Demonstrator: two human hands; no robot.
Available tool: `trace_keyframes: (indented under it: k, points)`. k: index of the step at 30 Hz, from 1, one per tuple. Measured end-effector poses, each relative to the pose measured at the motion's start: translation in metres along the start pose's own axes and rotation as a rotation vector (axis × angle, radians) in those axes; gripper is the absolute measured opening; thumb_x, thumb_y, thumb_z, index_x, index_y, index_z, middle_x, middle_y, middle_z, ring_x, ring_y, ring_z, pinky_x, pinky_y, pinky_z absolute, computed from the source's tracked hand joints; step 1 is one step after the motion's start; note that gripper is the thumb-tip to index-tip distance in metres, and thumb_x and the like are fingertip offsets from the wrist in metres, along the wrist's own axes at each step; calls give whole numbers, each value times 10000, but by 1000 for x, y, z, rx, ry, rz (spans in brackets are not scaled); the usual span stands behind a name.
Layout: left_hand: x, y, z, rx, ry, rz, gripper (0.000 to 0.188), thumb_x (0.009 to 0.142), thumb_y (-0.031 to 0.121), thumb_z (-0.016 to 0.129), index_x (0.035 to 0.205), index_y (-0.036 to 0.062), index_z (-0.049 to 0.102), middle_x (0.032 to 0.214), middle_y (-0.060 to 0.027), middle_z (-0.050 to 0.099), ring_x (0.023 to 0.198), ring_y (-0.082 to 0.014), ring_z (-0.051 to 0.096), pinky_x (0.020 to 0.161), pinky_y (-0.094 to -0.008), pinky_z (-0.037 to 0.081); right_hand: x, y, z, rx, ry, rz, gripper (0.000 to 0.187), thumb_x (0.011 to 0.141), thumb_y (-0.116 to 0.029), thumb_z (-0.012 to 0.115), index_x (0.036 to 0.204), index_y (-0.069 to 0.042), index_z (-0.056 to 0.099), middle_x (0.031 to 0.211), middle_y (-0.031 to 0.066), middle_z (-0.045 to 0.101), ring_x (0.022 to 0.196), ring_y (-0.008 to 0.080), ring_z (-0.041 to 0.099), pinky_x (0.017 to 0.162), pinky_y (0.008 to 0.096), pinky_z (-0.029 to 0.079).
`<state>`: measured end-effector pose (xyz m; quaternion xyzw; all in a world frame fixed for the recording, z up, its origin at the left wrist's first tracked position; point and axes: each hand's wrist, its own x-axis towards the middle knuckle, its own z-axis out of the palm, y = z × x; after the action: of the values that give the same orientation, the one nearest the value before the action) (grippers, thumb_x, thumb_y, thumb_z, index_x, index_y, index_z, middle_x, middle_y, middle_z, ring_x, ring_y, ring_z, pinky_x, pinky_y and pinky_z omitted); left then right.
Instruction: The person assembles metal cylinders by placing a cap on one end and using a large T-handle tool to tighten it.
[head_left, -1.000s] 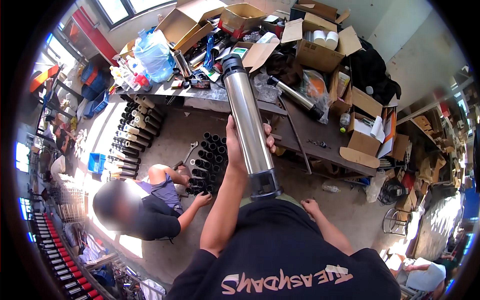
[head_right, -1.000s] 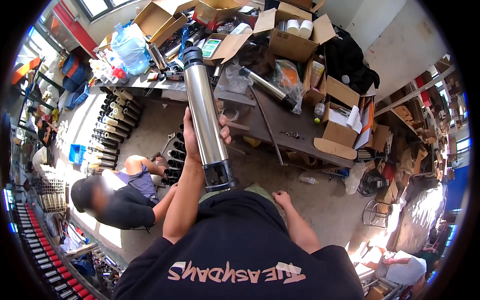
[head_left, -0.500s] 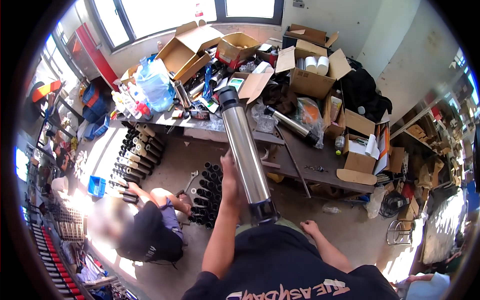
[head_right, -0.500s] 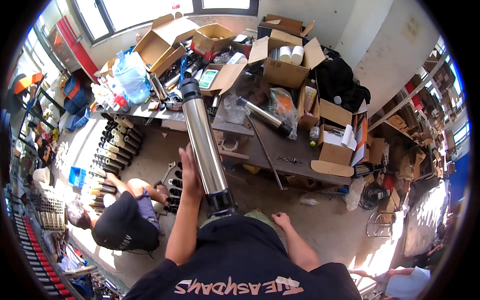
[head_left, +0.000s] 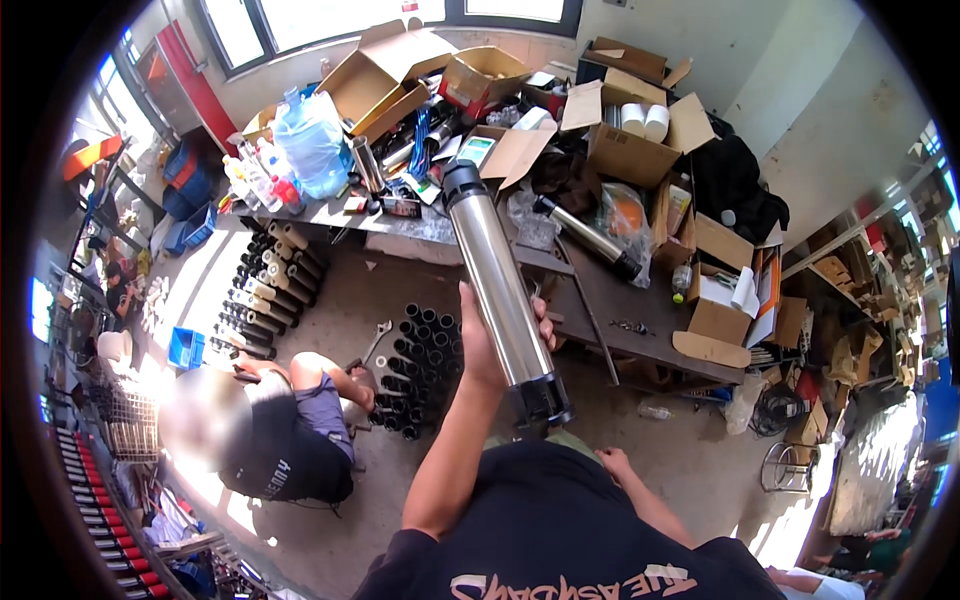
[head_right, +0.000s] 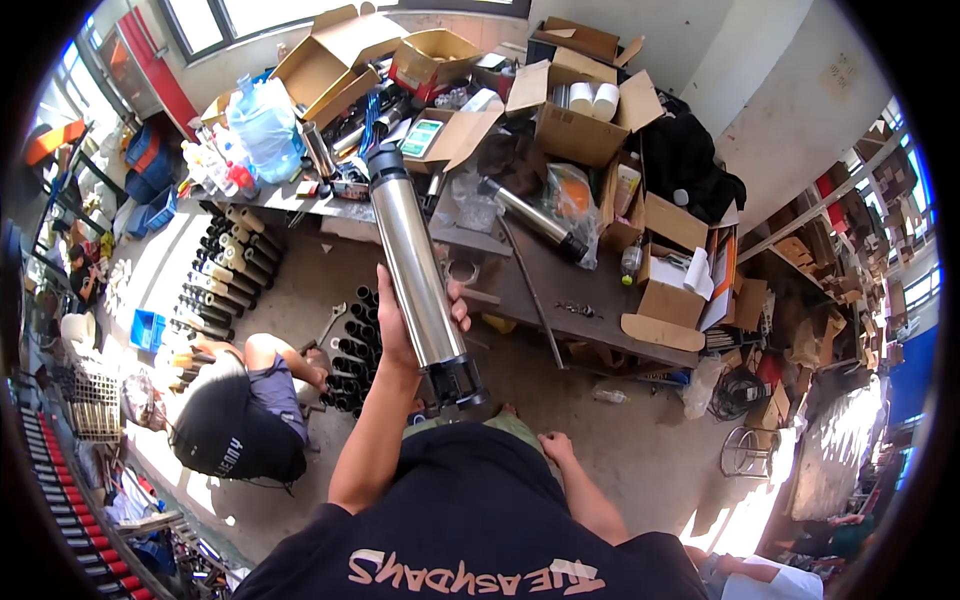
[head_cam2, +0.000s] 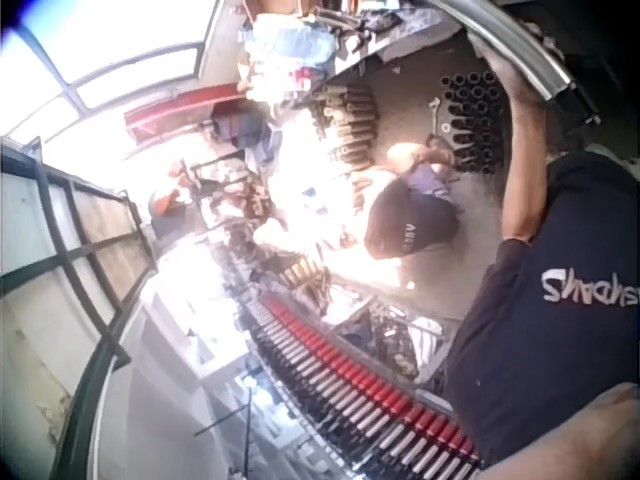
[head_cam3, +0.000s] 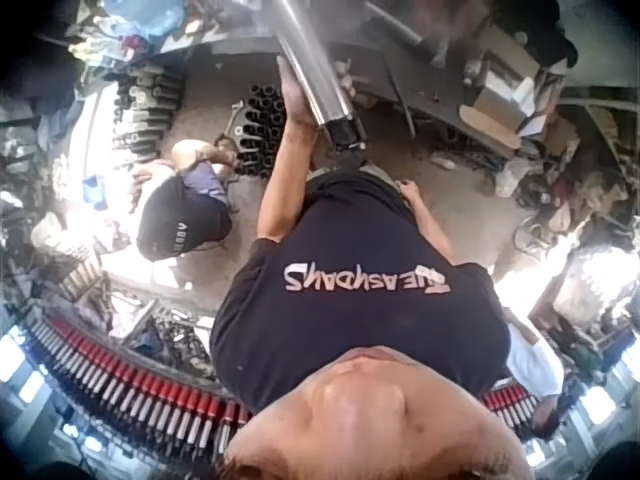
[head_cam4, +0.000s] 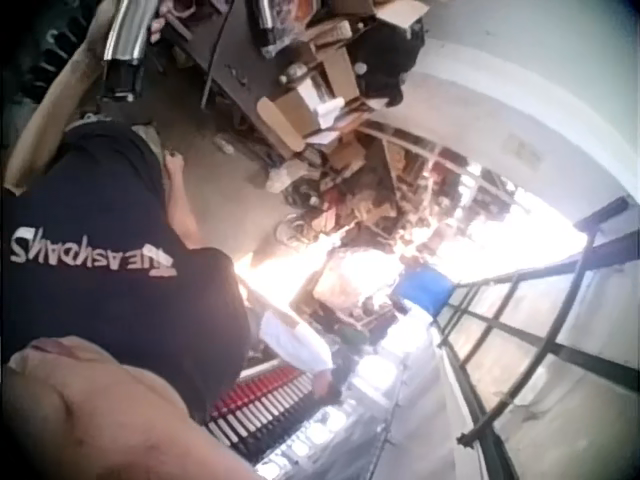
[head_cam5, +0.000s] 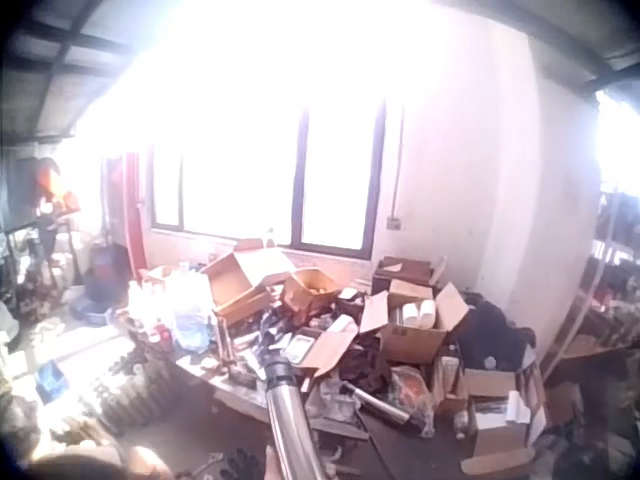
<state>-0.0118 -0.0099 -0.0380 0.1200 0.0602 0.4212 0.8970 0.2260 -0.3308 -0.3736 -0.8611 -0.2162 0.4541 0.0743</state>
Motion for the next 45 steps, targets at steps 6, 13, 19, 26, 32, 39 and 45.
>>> trace_keyframes:
  k: [6,13,19,26,32,39,45]
  points:
    - [-14,21,9,499,358,8,788,1019,676,162,1141,-6,537,858,-150,633,693,-303,678,644,-450,593,16,21,10,-30,60,-32,485,864,-428,694,1131,-26,732,1094,215,722,1063,347,683,930,411,520]
    - [-20,29,-2,360,250,10,697,1037,624,207,1159,26,542,885,-161,630,702,-313,659,620,-461,577,23,-3,5,81,63,-102,407,884,-379,677,970,13,738,775,137,714,645,208,666,623,358,528]
    - [-23,22,-7,46,-28,65,642,1040,593,214,1191,68,550,918,-189,595,718,-312,627,634,-457,540,21,-24,10,17,86,-174,427,870,-388,686,1039,1,738,909,169,750,839,260,732,797,376,556]
    - [-38,26,0,191,78,64,695,1021,641,201,1151,49,543,875,-180,617,679,-308,646,599,-440,560,27,1,25,-45,54,-163,499,822,-477,698,1058,-40,746,961,201,741,956,327,716,869,405,542]
    - [-39,32,-1,762,256,215,510,1076,494,333,1233,36,492,906,-113,634,709,-269,659,625,-397,566,21,10,29,-16,82,-69,387,867,-394,685,988,-33,753,847,104,755,701,230,717,667,384,563]
    - [-32,11,5,1362,67,165,837,684,129,901,1364,18,425,1032,-54,612,958,-165,596,848,-317,515,-82,-149,-53,486,512,-562,332,887,-371,728,945,-48,675,768,93,689,691,225,667,656,360,530]
    - [-17,-120,-10,1548,-501,-1,881,614,151,938,1366,34,495,1038,-158,711,869,-223,709,808,-348,568,-219,-167,-217,1051,694,-994,774,906,-402,756,1469,-67,344,1210,76,565,826,60,496,702,233,471]
